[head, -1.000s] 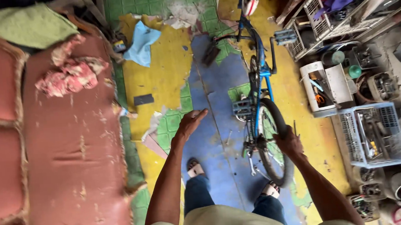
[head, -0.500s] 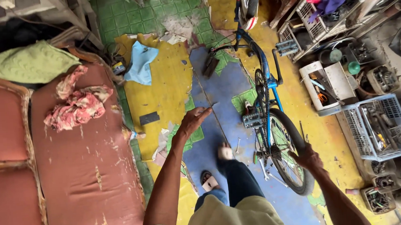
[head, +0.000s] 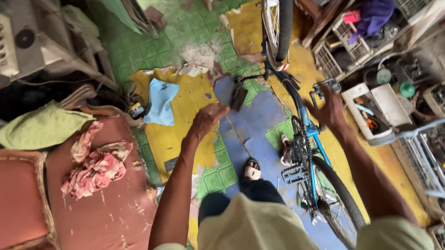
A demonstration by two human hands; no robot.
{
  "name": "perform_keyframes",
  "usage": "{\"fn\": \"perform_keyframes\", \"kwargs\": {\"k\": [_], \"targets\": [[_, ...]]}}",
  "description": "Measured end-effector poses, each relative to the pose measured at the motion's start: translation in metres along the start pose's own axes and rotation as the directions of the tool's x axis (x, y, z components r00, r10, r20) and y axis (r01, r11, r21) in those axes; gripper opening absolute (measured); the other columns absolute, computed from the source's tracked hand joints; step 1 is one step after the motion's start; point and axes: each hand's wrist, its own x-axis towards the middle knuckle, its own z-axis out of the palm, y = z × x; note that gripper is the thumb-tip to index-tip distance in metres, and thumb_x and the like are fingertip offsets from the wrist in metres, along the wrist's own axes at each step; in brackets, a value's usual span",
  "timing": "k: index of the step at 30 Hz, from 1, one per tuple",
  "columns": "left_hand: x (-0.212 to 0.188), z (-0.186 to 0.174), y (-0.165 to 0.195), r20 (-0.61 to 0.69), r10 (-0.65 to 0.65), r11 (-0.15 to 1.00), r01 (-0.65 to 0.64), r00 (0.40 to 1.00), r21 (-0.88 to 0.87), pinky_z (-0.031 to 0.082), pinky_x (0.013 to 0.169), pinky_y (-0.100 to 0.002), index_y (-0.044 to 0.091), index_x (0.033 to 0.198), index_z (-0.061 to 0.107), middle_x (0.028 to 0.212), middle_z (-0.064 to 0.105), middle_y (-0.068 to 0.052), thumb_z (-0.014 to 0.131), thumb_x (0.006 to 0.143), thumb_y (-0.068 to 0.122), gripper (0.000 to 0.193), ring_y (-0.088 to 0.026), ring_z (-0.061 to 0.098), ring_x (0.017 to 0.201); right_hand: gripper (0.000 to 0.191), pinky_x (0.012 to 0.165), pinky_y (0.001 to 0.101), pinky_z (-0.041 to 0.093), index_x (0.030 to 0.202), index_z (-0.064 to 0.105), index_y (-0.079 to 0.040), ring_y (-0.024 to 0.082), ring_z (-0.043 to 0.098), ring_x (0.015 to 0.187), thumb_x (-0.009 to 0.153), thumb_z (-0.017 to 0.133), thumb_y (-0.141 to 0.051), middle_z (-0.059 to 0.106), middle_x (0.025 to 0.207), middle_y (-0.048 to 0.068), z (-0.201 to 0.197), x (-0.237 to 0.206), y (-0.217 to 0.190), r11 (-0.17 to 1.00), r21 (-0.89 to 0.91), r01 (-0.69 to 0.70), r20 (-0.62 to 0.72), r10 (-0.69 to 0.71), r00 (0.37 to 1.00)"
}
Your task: The person removes the rear wheel from a blue bicycle, inspects the tire and spokes, and then reattaches the wheel to the frame. They manipulate the wheel and chain area by hand throughout the process.
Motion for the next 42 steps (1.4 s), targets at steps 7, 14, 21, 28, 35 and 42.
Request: {"fn": "perform_keyframes", "kwargs": {"k": [7, 14, 21, 28, 35, 42], "targets": [[0.093, -0.033, 0.038, 0.084, 0.03, 0.997, -0.035, 0.996, 0.062, 0.053, 0.092, -0.036, 0.006, 0.13, 0.065, 0.118, 0.074, -0.019, 0.071, 0.087, 0.058, 0.069, -0.027, 0.07, 0.112, 0.099, 0.104, 0.0549, 0.054, 0.16, 0.032, 0.003, 0.047, 0.06, 0.13, 0.1, 0.077, -0.062, 0.058, 0.142, 0.033, -0.017, 0.184, -0.074, 0.947, -0.115, 0.299, -0.258, -0.319, 0.912], [0.222, -0.075, 0.086, 0.246, 0.6, 0.561, -0.619, 0.761, 0.549, 0.051, 0.103, -0.038, 0.012, 0.138, 0.06, 0.128, 0.074, -0.013, 0.069, 0.094, 0.055, 0.062, -0.029, 0.069, 0.12, 0.091, 0.088, 0.0491, 0.065, 0.152, 0.043, -0.004, 0.037, 0.073, 0.111, 0.095, 0.087, -0.059, 0.069, 0.126, 0.019, 0.011, 0.288, -0.108, 0.963, -0.043, 0.267, -0.296, -0.268, 0.917], [0.306, -0.041, 0.197, 0.195, 0.525, 0.798, -0.559, 0.828, 0.225, 0.044, 0.116, -0.048, 0.012, 0.159, 0.029, 0.159, 0.04, -0.024, 0.074, 0.081, 0.07, 0.107, -0.039, 0.056, 0.133, 0.083, 0.064, 0.0439, 0.061, 0.141, 0.044, 0.005, 0.033, 0.072, 0.083, 0.079, 0.091, -0.023, 0.069, 0.101, 0.022, 0.019, 0.316, -0.099, 1.0, -0.01, 0.014, -0.399, -0.016, 0.917], [0.372, 0.02, 0.249, 0.133, 0.864, 0.404, -0.826, 0.486, 0.394, 0.026, 0.127, -0.06, 0.037, 0.164, 0.015, 0.169, 0.005, -0.024, 0.087, 0.09, 0.066, 0.107, -0.049, 0.016, 0.157, 0.046, 0.054, 0.04, 0.054, 0.131, 0.05, 0.001, 0.027, 0.066, 0.064, 0.093, 0.075, -0.002, 0.068, 0.085, 0.015, 0.043, 0.338, -0.072, 0.982, 0.139, 0.125, -0.327, -0.074, 0.942], [0.395, 0.055, 0.246, 0.23, 0.753, 0.477, -0.753, 0.616, 0.453, 0.036, 0.123, -0.054, 0.028, 0.155, 0.041, 0.167, -0.007, -0.019, 0.088, 0.085, 0.056, 0.089, -0.044, 0.019, 0.154, 0.043, 0.055, 0.0432, 0.052, 0.126, 0.048, 0.001, 0.028, 0.064, 0.062, 0.087, 0.065, 0.002, 0.064, 0.08, 0.016, 0.052, 0.325, -0.051, 0.933, 0.346, 0.098, -0.305, 0.013, 0.952], [0.402, 0.076, 0.259, 0.253, 0.713, 0.483, -0.719, 0.654, 0.499, 0.034, 0.124, -0.052, 0.018, 0.145, 0.056, 0.166, -0.007, -0.017, 0.085, 0.087, 0.055, 0.075, -0.042, 0.021, 0.153, 0.04, 0.055, 0.0407, 0.054, 0.131, 0.046, -0.003, 0.029, 0.067, 0.062, 0.098, 0.068, -0.004, 0.067, 0.081, 0.016, 0.044, 0.324, -0.018, 0.913, 0.382, 0.142, -0.298, -0.023, 0.954]]}}
